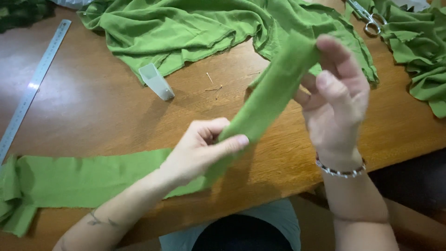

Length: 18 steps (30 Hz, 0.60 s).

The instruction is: The person is preparing a long strip of green fabric by folding it lengthwise and pinning the fold at regular intervals on a wooden work surface.

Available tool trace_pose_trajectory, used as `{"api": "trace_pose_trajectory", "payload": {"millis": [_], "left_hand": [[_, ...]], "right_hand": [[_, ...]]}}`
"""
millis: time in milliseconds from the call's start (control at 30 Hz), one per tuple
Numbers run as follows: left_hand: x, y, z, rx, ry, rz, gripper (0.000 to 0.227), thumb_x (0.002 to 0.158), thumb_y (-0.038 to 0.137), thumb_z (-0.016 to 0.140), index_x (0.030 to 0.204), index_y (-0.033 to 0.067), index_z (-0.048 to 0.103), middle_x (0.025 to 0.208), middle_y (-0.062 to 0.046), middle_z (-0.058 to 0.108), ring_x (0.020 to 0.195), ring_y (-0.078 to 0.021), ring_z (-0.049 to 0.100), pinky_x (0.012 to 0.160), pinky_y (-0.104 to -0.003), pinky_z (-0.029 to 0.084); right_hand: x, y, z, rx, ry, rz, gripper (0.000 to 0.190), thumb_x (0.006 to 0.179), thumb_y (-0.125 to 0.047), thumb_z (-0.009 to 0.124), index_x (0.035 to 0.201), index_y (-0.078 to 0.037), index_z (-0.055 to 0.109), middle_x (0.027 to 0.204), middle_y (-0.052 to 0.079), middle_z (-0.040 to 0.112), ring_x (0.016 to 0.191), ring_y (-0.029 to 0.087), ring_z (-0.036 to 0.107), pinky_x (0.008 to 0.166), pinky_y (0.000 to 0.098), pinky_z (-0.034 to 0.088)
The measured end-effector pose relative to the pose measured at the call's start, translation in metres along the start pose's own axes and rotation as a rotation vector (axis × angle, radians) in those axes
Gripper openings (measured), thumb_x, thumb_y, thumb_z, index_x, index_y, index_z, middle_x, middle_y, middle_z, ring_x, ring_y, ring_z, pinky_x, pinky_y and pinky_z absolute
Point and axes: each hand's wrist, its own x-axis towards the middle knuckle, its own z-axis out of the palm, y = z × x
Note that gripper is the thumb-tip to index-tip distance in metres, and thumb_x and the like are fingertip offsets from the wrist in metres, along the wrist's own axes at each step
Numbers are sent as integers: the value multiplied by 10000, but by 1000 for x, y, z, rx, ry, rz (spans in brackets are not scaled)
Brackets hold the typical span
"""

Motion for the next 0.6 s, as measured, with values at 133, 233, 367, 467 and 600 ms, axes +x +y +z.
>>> {"api": "trace_pose_trajectory", "payload": {"millis": [133,233,367,467,600], "left_hand": [[-17,-1,5,-224,-171,-76,166,920,176,724,806,80,650,711,64,537,628,-11,490,520,-201,368],[-21,-7,1,-314,-144,-298,271,869,184,747,1048,-15,791,852,-32,761,709,-70,642,599,-215,513],[-18,-27,0,-409,-97,-435,227,861,177,752,950,-30,782,818,-104,761,670,-125,668,614,-243,534],[-18,-37,2,-450,-109,-443,251,855,179,750,972,-42,774,851,-144,769,697,-150,694,640,-250,557],[-25,-24,7,-334,-43,-325,183,820,131,817,960,14,802,670,-51,725,587,-61,646,528,-189,500]], "right_hand": [[-20,-6,-6,-413,-38,-15,345,1016,-64,523,1345,40,509,1305,166,599,1104,234,677,934,289,656],[-27,-3,-14,-915,-126,179,284,1000,-38,528,1261,54,590,1102,180,673,926,220,694,820,250,605],[-18,13,-20,-1404,-352,164,262,895,-166,751,1130,-60,711,909,52,676,733,130,619,720,262,541],[6,28,-12,-1452,-577,2,247,929,-122,711,1155,-31,676,1019,101,678,872,175,650,820,294,552],[63,59,-13,-1593,-733,-90,161,986,-172,693,1031,-18,692,927,207,686,938,428,658,804,546,520]]}}
